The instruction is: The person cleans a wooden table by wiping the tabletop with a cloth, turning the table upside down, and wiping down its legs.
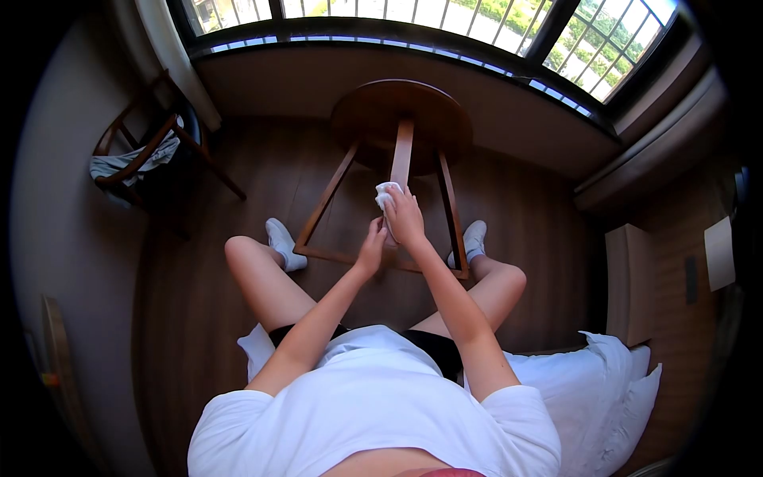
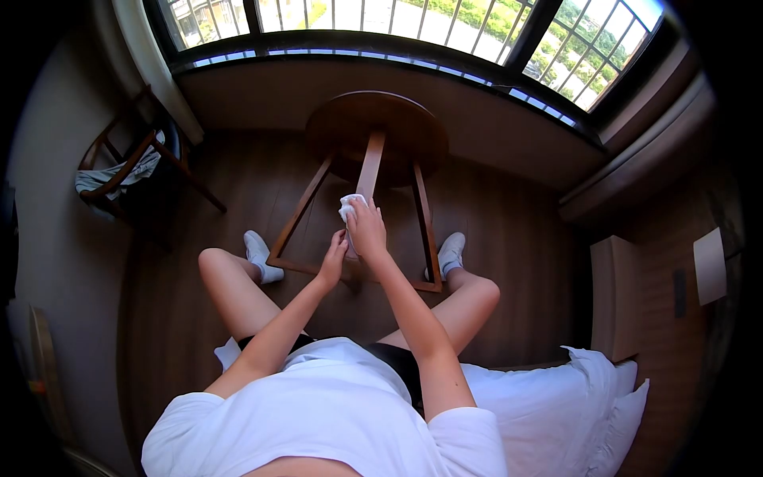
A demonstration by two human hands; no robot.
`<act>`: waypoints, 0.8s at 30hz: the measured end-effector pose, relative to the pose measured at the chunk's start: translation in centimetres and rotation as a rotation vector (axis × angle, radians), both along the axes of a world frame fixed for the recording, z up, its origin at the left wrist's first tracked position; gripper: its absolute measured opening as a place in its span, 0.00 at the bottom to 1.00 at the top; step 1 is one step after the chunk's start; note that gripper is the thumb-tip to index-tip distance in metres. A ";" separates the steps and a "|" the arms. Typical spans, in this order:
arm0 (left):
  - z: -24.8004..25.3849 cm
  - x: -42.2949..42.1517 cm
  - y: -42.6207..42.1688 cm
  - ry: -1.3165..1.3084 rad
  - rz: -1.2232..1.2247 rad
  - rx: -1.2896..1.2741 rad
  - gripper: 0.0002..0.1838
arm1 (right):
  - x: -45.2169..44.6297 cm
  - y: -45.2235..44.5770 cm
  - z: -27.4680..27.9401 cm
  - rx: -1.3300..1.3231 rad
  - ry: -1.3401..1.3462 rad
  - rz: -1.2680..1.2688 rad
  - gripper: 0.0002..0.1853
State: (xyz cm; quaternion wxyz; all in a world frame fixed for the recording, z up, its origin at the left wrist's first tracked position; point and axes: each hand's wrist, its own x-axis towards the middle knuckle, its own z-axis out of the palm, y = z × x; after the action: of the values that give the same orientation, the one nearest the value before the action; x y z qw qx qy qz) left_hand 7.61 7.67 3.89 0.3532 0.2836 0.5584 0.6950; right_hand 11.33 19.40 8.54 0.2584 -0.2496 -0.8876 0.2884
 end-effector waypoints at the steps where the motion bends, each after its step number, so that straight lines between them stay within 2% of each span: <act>1: 0.2 0.1 0.1 -0.001 -0.001 0.002 0.23 | 0.6 -0.5 0.2 0.007 0.011 0.003 0.17; 9: 0.5 0.8 0.6 -0.035 -0.006 0.019 0.23 | 1.5 -0.5 0.8 0.029 0.003 0.004 0.17; 19: -0.5 -0.5 0.4 0.062 0.076 -0.026 0.21 | -2.6 2.0 -0.2 0.028 0.002 -0.057 0.16; 21: -1.4 -1.9 0.9 -0.065 0.056 -0.082 0.19 | -2.9 2.0 -0.1 0.018 0.018 -0.048 0.16; 24: -1.7 -3.0 2.4 -0.084 0.103 -0.189 0.18 | -3.2 1.6 0.0 0.008 0.049 -0.065 0.16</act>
State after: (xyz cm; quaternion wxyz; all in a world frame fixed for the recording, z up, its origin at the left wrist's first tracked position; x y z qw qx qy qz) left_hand 4.59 10.07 2.14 0.3653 0.1908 0.6201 0.6676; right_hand 8.12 20.95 8.53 0.2903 -0.2703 -0.8736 0.2820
